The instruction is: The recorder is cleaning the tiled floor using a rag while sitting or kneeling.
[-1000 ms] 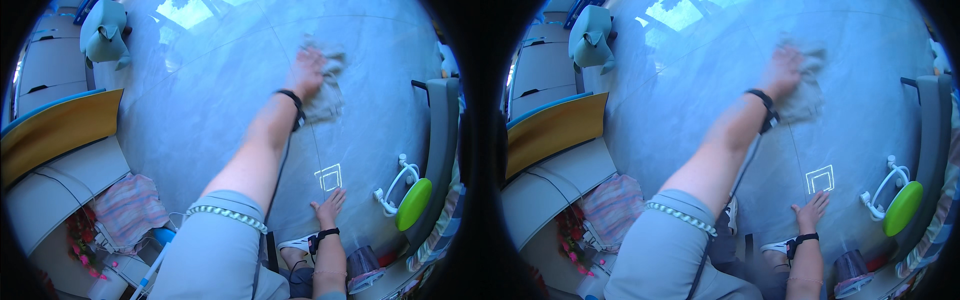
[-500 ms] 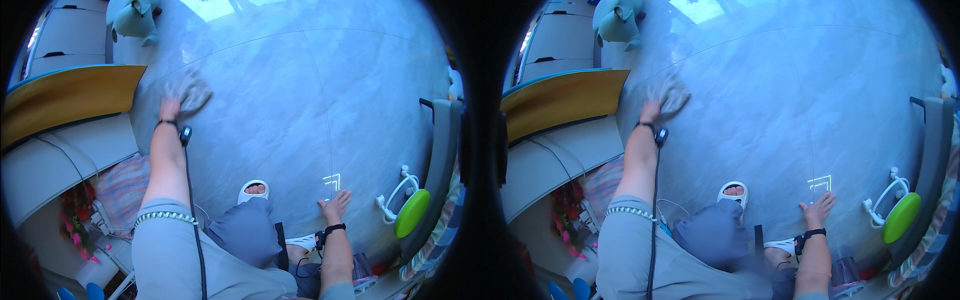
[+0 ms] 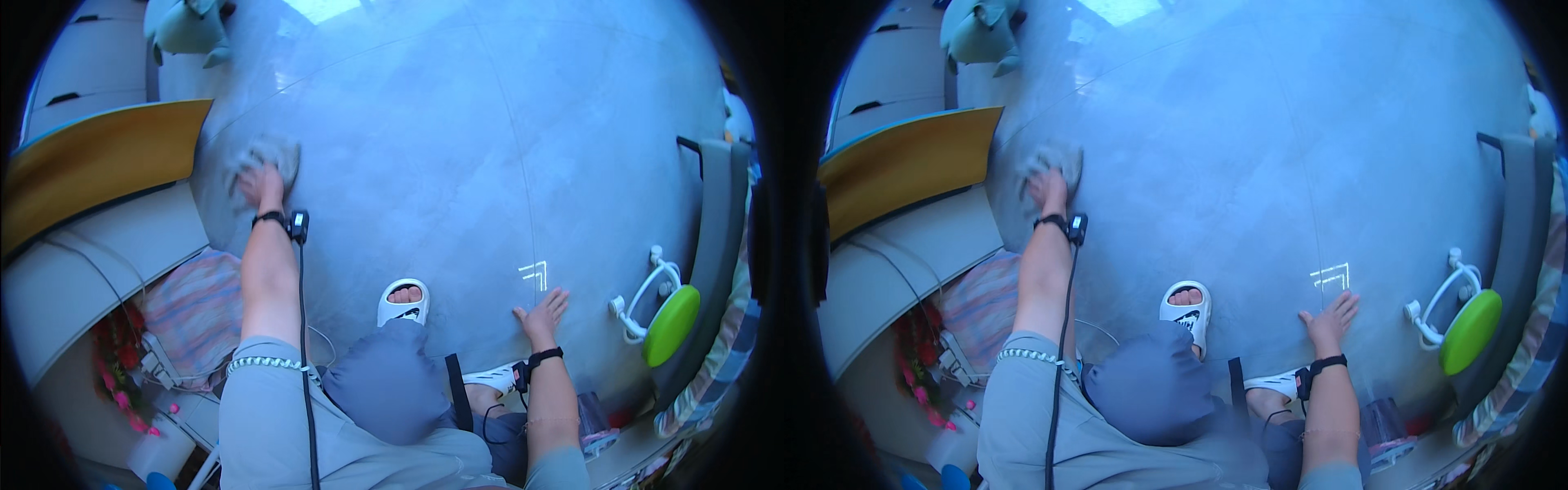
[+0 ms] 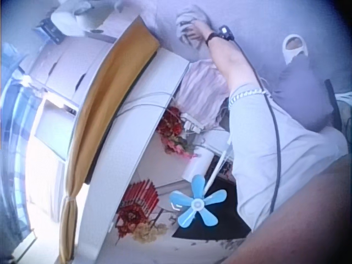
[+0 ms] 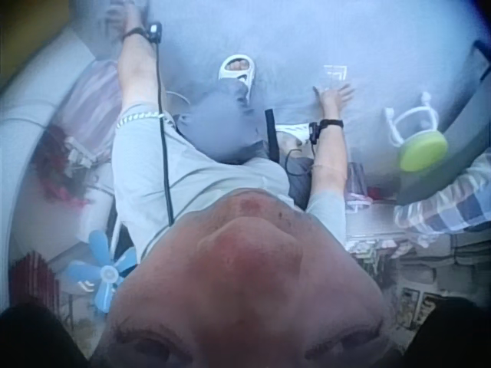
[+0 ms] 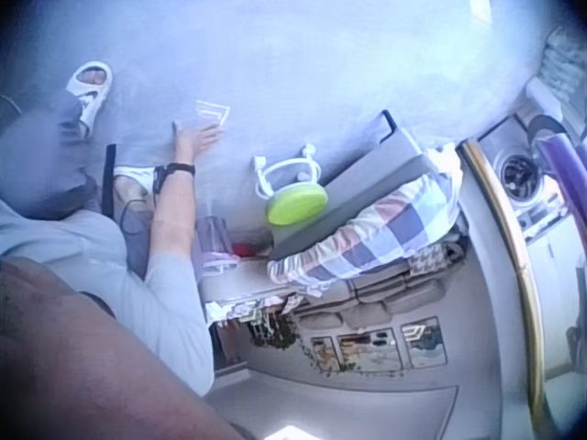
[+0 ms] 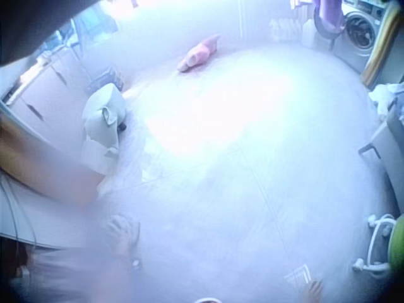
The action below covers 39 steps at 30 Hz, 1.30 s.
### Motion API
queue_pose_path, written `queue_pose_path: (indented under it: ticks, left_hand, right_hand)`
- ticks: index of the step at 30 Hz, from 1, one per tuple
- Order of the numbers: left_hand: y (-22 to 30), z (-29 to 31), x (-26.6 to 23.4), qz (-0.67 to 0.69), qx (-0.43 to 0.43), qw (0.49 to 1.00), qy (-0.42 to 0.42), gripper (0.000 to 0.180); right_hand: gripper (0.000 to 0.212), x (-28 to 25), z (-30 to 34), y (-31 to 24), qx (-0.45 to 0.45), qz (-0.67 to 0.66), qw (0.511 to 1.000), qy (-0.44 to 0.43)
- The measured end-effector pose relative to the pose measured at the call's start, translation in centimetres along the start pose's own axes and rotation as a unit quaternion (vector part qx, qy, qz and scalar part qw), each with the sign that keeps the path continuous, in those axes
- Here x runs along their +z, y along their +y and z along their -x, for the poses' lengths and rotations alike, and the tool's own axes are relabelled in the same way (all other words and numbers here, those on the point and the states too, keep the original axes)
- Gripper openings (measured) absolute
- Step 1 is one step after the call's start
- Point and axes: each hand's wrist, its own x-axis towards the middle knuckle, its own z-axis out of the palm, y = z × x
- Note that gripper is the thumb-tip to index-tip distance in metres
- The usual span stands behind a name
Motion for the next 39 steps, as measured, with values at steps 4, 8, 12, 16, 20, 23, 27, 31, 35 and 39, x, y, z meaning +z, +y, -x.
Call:
queue_pose_path:
  ticks: [4,8,12,16,20,23,27,31,35,39]
  left_hand:
    - [19.7,0.6,1.3,-0.055,0.316,0.947,0.000,0.077]
    - [30.7,10.3,2.4,0.004,0.579,0.815,0.011,0.069]
    - [33.6,21.6,0.8,0.052,0.722,0.689,-0.037,0.068]
    - [28.0,31.8,-0.9,0.031,0.832,0.525,-0.177,0.069]
    - [19.3,39.2,-1.9,0.001,0.900,0.319,-0.297,0.068]
    - [16.0,41.8,-1.1,0.018,0.886,0.239,-0.398,0.062]
    - [18.2,43.5,-2.4,0.013,0.862,0.219,-0.457,0.052]
    - [22.6,39.7,-3.6,-0.022,0.775,0.293,-0.559,0.049]
    - [24.8,43.1,-5.7,-0.153,0.750,0.320,-0.559,0.046]
    - [27.2,45.4,-7.2,-0.277,0.757,0.278,-0.523,0.049]
  right_hand:
    - [0.136,1.2,-0.9,0.4,-0.023,-0.024,0.999,0.011]
    - [0.134,0.0,-0.1,-0.4,-0.007,-0.041,0.999,-0.004]
    - [0.128,-0.5,0.0,0.5,-0.031,-0.069,0.997,0.028]
    - [0.123,0.2,-0.2,2.0,-0.045,-0.081,0.992,0.087]
    - [0.112,-0.5,-0.4,1.4,-0.087,-0.099,0.985,0.114]
    - [0.099,2.3,-2.7,2.3,-0.058,-0.061,0.986,0.146]
    - [0.082,-2.1,-1.5,11.0,-0.256,-0.079,0.963,0.031]
    - [0.065,-6.3,1.9,22.1,-0.325,-0.053,0.943,-0.041]
    - [0.045,-14.4,10.7,41.1,-0.287,0.216,0.933,0.022]
    - [0.036,-17.9,19.1,48.2,-0.047,0.319,0.943,-0.084]
